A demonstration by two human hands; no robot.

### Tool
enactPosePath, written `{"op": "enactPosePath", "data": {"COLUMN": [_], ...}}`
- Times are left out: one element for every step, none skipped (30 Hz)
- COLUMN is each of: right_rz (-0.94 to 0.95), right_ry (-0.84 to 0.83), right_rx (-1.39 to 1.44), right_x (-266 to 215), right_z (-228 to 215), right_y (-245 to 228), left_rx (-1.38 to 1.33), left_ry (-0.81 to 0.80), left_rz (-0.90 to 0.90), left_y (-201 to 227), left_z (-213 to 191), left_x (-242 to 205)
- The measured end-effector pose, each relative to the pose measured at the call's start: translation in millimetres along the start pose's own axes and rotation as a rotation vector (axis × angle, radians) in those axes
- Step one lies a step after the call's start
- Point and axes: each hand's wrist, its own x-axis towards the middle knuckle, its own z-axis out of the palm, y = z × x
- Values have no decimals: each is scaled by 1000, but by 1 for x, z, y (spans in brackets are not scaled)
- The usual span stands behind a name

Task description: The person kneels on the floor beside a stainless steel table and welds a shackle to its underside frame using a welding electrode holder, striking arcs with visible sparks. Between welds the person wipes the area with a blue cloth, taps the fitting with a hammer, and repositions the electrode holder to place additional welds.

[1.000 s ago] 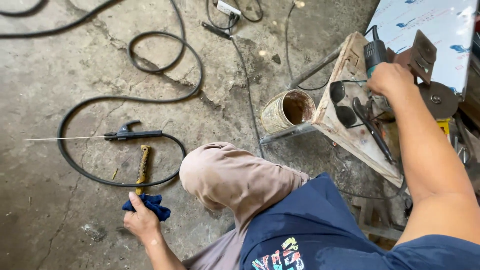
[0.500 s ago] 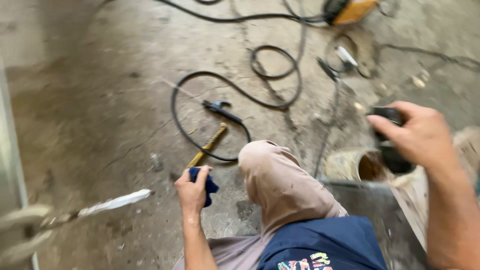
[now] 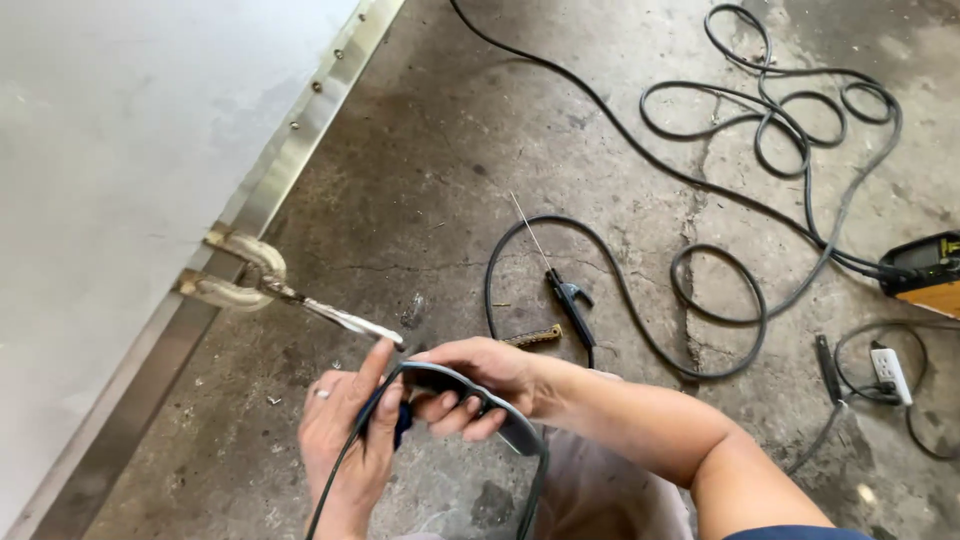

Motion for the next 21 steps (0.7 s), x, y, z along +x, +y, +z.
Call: {"op": "enactPosePath", "data": {"right_rz": [-2,33,69,69,-62,-197,-198,-342,-489,-492,-526,-553,-558,-623,-685,-690,-752,-802,-799,-953,-1110], "right_ry": [-7,-75,-144,-150,24,196,190,27,-142,-140,-7,137,141,308,480,476,457,432,423,398,368], "right_rx": [0,129,258,258,-29,-320,-325,-552,-774,-768,-1056,-1346,-1342,-1421,-1493,-1491,-1357,-1222,-1221,-1300,-1374], "right_x": [-7,-12,-18,-36,-54,-71,-88,-105,-121,-128,-134,-142,-145,-147,-148,-157,-165,-172,-182,-192,-201], "right_z": [-5,-9,-13,2,17,31,28,24,19,16,13,12,6,0,-5,-6,-7,-8,-1,6,13], "right_y": [-2,-5,-7,-19,-30,-41,-45,-47,-49,-47,-45,-44,-42,-41,-39,-42,-44,-47,-50,-51,-52], "left_rx": [6,47,87,93,246,398,403,570,737,739,761,782,782,611,440,446,166,-120,-115,-230,-346], "left_ry": [-2,2,6,5,61,122,127,91,53,46,-4,-51,-56,-17,22,23,-74,-167,-161,-205,-248], "left_rz": [3,-63,-129,-126,-162,-197,-194,-259,-325,-323,-375,-423,-417,-383,-348,-345,-523,-697,-702,-723,-742], "left_y": [5,10,15,16,17,17,18,21,22,28,33,39,46,53,59,57,55,54,62,71,80], "left_z": [6,10,13,18,21,26,31,36,41,47,53,60,61,63,63,62,60,58,55,52,48], "left_x": [-1,0,1,2,2,2,6,8,9,12,16,22,26,29,32,29,27,23,26,26,27]}}
